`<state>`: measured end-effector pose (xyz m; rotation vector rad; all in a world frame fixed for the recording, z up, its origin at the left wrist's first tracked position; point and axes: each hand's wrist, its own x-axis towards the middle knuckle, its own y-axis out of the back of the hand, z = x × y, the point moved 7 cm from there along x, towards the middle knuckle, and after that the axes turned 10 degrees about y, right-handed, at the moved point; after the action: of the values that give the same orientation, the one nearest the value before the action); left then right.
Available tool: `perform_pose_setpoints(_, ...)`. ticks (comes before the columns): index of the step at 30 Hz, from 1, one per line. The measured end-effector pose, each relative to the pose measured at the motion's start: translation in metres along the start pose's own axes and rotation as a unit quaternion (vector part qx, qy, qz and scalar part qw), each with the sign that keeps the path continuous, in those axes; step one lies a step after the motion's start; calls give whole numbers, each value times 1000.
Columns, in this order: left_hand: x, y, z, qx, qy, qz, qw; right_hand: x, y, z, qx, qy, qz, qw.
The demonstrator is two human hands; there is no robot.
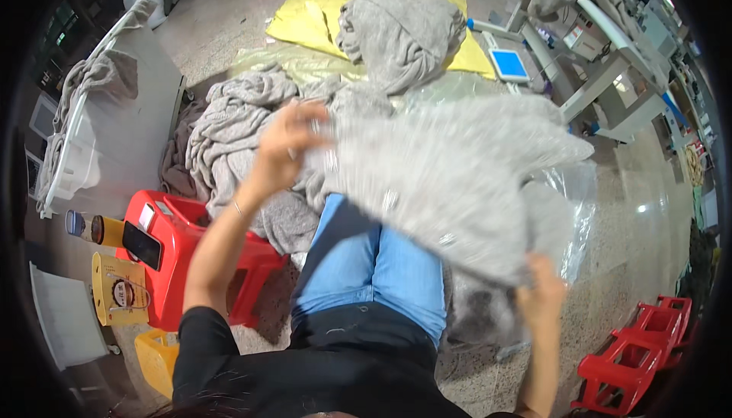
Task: Trimming loose threads and inspecting large pieces of grey fabric while sitting on a stool on a factory floor.
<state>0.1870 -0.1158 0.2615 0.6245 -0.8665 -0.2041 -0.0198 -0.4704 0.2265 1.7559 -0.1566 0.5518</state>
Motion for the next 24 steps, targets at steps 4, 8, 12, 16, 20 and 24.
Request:
perform_pose_setpoints(4,-163,-66,-36,-98,193,-97,971,-93,-109,-24,133,-92,-192,968)
perform_pose_setpoints(8,-212,-65,-44,-196,359,39,912,-107,-133,-30,150,-137,-335,920)
perform_pose_setpoints(12,-267,-73,-92,-354,574,238,699,-76,-106,-31,98,-138,-376,911)
perform_pose_setpoints(16,-248,-73,-86,-340,564,229,717,-26,-91,-53,152,-152,-221,951)
perform_pose_setpoints(20,-207,-70,-60,-193,450,173,855,-11,-123,-74,227,-156,-137,951)
perform_pose_setpoints(24,-180,-75,-46,-171,402,160,885,18,-147,-111,324,-102,-102,935)
